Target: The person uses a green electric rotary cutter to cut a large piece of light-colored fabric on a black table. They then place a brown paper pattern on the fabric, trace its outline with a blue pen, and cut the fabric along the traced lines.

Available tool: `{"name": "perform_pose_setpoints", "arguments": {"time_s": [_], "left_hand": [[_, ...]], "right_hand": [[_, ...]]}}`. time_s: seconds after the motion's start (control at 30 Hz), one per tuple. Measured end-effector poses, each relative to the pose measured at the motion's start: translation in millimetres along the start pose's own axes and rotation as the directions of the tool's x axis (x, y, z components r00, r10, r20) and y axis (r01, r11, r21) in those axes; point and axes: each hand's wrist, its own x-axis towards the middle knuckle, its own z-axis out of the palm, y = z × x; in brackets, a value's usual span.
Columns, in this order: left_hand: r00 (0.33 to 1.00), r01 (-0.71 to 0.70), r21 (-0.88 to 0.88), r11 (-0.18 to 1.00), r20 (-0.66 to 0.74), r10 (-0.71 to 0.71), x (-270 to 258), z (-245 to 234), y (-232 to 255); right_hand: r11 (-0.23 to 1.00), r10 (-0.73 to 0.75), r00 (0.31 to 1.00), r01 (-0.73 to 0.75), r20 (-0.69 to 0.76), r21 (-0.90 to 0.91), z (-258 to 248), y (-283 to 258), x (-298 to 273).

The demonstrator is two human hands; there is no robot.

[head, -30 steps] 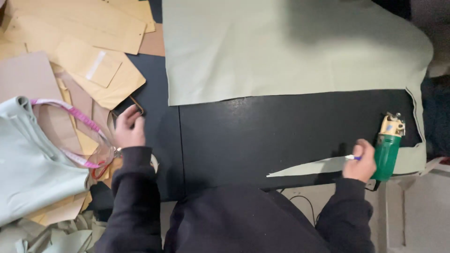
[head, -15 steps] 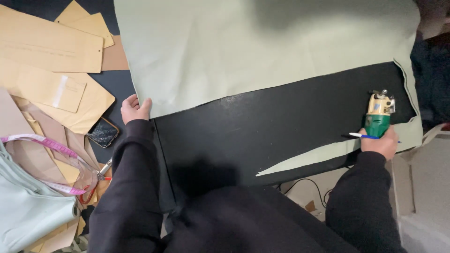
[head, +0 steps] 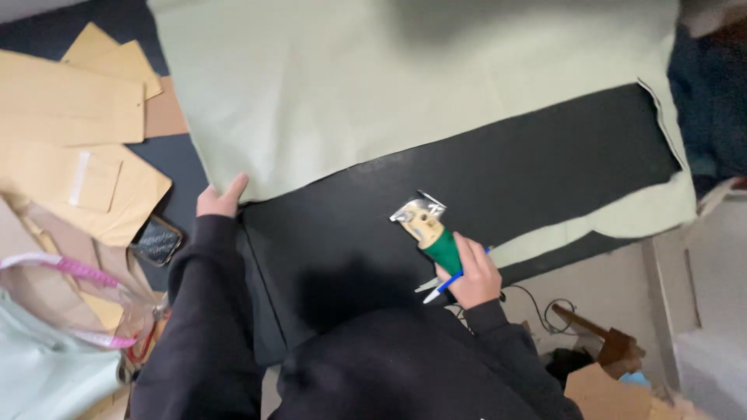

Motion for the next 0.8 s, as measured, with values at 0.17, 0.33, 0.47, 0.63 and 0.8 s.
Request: {"name": "perform_pose_setpoints", "arguments": {"time_s": [0.17, 0.33, 0.47, 0.63, 0.8], "left_hand": [[0.979, 0.205, -0.085, 0.975, 0.017, -0.204, -11, -8, 13], [0.966, 0.256, -0.208, 0.944, 0.072, -0.246, -15, -16, 14], [0.962, 0.275, -0.322, 0.906, 0.102, -0.255, -18, -21, 11], [0.963, 0.269, -0.302, 0.915, 0.081, -0.257, -23, -29, 8], [0.956, 0.285, -0.421, 0.861, 0.064, -0.285, -41, -60, 4]], "right_hand": [[0.983, -0.172, 0.983, 0.167, 0.059, 0.075, -5, 1, 7], [1.0, -0.013, 0.998, 0.012, -0.053, -0.009, -40, 107, 47], [0.822, 0.164, 0.938, -0.301, -0.305, -0.483, -56, 280, 67], [0.726, 0.474, 0.805, -0.587, -0.356, -0.359, -71, 332, 108], [0.684, 0.426, 0.766, -0.621, -0.481, -0.383, -49, 406, 109]]}}
